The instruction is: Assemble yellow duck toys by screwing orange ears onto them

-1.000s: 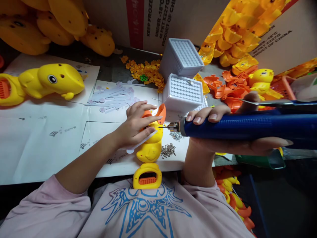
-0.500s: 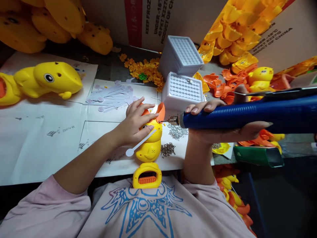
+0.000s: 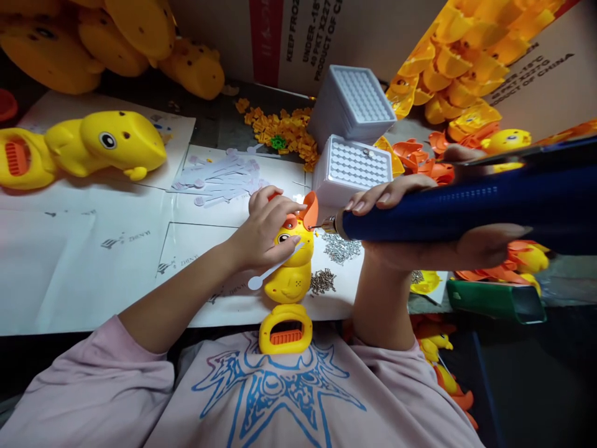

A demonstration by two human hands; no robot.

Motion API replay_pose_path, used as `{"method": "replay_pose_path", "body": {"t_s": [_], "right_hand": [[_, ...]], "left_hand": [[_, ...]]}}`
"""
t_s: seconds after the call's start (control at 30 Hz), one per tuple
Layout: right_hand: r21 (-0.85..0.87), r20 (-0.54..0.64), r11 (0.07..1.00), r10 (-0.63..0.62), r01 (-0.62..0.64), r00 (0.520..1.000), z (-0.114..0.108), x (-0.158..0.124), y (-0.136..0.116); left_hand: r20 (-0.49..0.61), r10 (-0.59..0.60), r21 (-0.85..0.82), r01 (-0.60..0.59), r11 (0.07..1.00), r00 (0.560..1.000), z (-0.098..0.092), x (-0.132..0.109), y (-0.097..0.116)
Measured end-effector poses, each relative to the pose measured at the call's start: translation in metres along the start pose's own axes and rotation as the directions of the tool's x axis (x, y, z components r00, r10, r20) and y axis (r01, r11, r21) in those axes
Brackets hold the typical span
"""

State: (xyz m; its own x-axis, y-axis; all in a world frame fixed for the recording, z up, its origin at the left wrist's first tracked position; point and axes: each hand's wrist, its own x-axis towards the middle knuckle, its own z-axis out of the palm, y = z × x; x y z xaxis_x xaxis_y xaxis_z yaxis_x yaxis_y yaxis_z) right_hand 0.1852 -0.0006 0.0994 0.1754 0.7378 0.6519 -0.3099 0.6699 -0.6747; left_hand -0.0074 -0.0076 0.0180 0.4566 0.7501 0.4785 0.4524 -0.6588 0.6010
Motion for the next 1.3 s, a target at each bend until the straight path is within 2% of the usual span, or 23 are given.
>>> {"method": "replay_pose_path", "body": {"t_s": [0.17, 0.33, 0.53, 0.63, 0.73, 0.83, 0.93, 1.0, 1.07, 1.2, 1.3], "right_hand": [[0.065, 0.129, 0.991, 0.109, -0.118, 0.986, 0.0, 0.009, 0.002], [0.137, 0.171, 0.987, 0.061, -0.085, 0.983, 0.002, 0.014, 0.014], [0.11, 0.158, 0.986, 0.107, -0.125, 0.982, 0.0, 0.015, 0.019], [0.058, 0.149, 0.995, 0.07, -0.08, 0.986, -0.002, 0.013, 0.021], [0.014, 0.058, 0.997, 0.073, -0.074, 0.996, -0.008, 0.012, 0.019], [-0.031, -0.102, 0.997, 0.063, -0.067, 0.993, -0.022, 0.011, 0.018], [-0.127, -0.276, 0.99, 0.029, -0.067, 0.961, -0.042, 0.01, 0.023], [-0.174, -0.35, 0.983, -0.003, -0.062, 0.937, -0.055, 0.01, 0.03], [-0.196, -0.395, 0.98, -0.035, -0.047, 0.918, -0.065, 0.011, 0.037], [-0.216, -0.418, 0.976, -0.082, -0.011, 0.905, -0.076, 0.011, 0.047], [-0.255, -0.419, 0.966, -0.067, -0.047, 0.906, -0.08, 0.01, 0.052]], "left_hand": [[-0.025, 0.035, -0.001, -0.035, 0.999, 0.999, 0.0, 0.0, -0.002], [-0.015, 0.07, 0.001, -0.07, 0.998, 0.997, 0.0, 0.002, 0.0], [0.002, 0.021, -0.004, -0.021, 1.0, 1.0, -0.001, 0.002, 0.0], [0.085, -0.055, -0.015, 0.057, 0.998, 0.995, -0.008, 0.003, -0.003], [0.195, -0.156, -0.039, 0.167, 0.985, 0.968, -0.02, 0.004, -0.005], [0.247, -0.227, -0.01, 0.237, 0.972, 0.942, -0.03, 0.008, -0.003], [0.261, -0.322, 0.062, 0.317, 0.946, 0.91, -0.035, 0.01, 0.001], [0.237, -0.362, 0.066, 0.356, 0.932, 0.902, -0.037, 0.009, 0.002], [0.222, -0.342, 0.01, 0.349, 0.937, 0.913, -0.038, 0.007, 0.002], [0.214, -0.189, -0.24, 0.239, 0.941, 0.958, -0.045, 0.003, -0.002], [0.169, -0.135, -0.513, 0.204, 0.834, 0.976, -0.048, 0.003, 0.0]]}}
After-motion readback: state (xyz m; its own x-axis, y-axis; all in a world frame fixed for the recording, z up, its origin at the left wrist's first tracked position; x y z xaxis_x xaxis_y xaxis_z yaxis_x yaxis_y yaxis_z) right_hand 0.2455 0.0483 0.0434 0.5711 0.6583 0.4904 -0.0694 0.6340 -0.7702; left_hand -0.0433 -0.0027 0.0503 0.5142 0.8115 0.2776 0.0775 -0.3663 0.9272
